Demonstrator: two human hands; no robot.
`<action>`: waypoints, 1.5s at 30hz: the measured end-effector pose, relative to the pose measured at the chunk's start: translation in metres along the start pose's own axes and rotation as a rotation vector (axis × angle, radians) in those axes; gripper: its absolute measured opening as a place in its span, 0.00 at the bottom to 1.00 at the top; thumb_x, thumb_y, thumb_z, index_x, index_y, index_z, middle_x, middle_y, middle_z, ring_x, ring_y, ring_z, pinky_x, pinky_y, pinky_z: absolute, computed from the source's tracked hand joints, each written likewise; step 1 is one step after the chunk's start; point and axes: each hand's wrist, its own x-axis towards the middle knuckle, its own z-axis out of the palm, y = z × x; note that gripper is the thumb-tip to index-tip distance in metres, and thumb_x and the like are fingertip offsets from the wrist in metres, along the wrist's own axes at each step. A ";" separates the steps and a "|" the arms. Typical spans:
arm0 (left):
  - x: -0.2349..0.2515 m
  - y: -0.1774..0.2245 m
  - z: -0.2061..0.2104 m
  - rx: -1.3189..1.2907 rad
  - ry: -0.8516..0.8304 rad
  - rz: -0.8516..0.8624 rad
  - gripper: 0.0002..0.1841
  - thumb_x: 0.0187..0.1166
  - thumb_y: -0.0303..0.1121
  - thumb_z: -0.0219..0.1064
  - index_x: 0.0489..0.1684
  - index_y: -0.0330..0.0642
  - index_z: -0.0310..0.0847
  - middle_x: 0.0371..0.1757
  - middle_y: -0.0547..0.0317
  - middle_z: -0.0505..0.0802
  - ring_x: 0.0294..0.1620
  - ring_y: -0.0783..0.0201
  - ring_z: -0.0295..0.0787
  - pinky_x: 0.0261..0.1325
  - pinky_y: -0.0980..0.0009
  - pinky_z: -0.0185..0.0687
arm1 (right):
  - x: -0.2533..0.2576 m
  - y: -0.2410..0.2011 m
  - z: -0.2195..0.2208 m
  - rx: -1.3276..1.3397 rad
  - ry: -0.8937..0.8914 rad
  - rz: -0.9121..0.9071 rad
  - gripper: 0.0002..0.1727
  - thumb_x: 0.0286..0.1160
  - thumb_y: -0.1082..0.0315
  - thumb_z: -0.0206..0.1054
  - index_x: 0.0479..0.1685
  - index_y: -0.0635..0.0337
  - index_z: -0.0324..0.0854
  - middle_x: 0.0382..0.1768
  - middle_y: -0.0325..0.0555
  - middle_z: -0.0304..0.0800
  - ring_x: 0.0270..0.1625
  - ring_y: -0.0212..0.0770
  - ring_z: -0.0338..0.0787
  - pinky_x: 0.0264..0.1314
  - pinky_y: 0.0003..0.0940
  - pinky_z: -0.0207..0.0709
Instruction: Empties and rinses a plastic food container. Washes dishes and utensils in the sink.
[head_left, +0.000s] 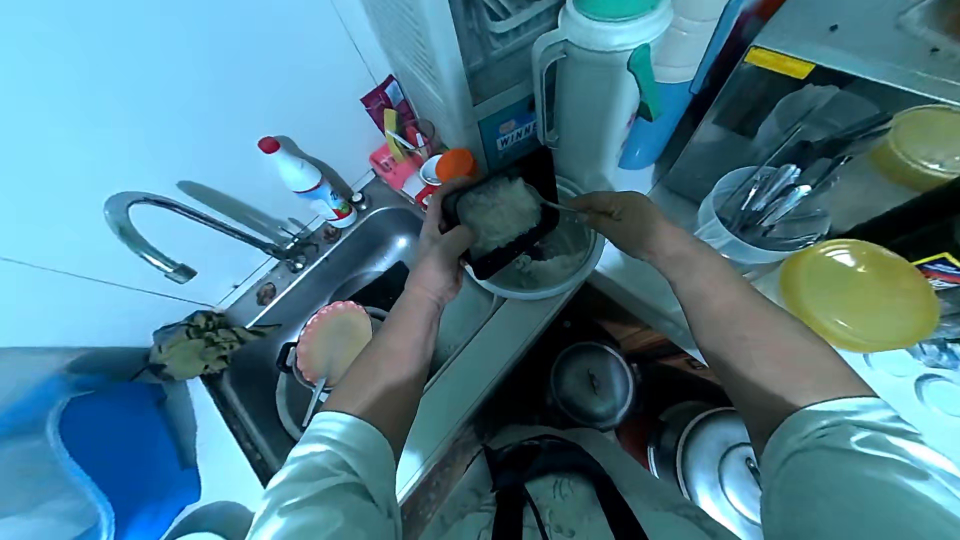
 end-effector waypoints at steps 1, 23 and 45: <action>0.004 -0.004 0.003 0.011 -0.002 0.000 0.40 0.60 0.28 0.64 0.83 0.48 0.61 0.69 0.56 0.84 0.61 0.63 0.87 0.56 0.63 0.90 | 0.002 0.001 0.001 -0.042 -0.010 0.005 0.18 0.92 0.62 0.55 0.71 0.49 0.86 0.66 0.47 0.91 0.70 0.46 0.89 0.78 0.55 0.75; 0.045 -0.042 -0.022 0.003 -0.108 0.001 0.42 0.61 0.28 0.67 0.86 0.43 0.58 0.75 0.50 0.81 0.71 0.59 0.82 0.69 0.58 0.84 | 0.010 -0.025 0.020 -0.316 0.158 0.346 0.21 0.95 0.60 0.48 0.75 0.38 0.83 0.64 0.50 0.92 0.67 0.58 0.90 0.68 0.68 0.77; 0.054 -0.022 -0.020 0.299 -0.241 0.010 0.39 0.64 0.29 0.70 0.83 0.45 0.66 0.73 0.53 0.83 0.69 0.66 0.84 0.69 0.67 0.84 | 0.006 -0.045 0.035 -0.768 0.088 -0.068 0.24 0.76 0.79 0.63 0.64 0.42 0.89 0.48 0.60 0.88 0.58 0.66 0.85 0.58 0.60 0.77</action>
